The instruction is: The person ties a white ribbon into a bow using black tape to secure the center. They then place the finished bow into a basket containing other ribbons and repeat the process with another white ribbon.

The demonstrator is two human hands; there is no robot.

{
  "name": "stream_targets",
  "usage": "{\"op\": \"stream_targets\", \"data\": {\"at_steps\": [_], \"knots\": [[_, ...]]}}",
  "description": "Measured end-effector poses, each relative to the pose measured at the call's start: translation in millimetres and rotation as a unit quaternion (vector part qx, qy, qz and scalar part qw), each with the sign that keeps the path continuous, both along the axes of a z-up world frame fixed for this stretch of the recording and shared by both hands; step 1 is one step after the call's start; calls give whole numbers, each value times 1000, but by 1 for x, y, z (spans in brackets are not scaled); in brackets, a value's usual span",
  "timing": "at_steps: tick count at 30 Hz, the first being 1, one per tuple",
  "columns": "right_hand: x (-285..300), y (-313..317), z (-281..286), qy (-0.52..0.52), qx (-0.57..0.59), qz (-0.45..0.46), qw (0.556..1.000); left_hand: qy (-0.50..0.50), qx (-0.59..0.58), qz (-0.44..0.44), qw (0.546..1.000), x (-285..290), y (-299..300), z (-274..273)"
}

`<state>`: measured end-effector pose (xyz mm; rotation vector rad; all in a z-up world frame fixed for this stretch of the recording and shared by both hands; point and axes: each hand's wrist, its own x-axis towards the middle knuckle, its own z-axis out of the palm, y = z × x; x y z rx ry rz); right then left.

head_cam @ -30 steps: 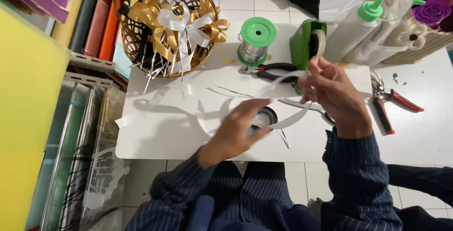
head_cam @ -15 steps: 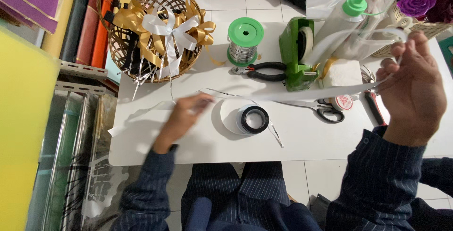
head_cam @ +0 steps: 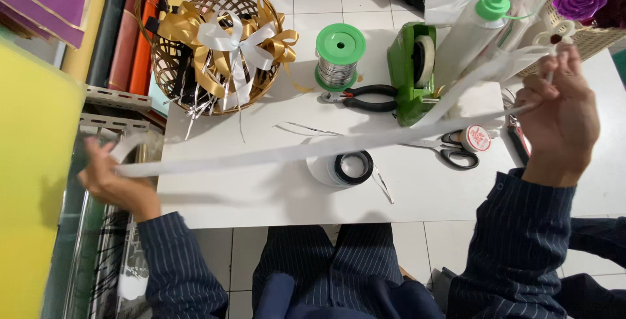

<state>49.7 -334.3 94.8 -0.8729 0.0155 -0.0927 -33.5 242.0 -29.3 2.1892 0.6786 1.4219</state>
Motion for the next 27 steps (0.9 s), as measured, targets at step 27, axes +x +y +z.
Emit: {"op": "stream_targets", "data": {"at_steps": [27], "knots": [[-23,55,42,-88,-36,221,971,443,-263,-819,252,56,-290,87]]}}
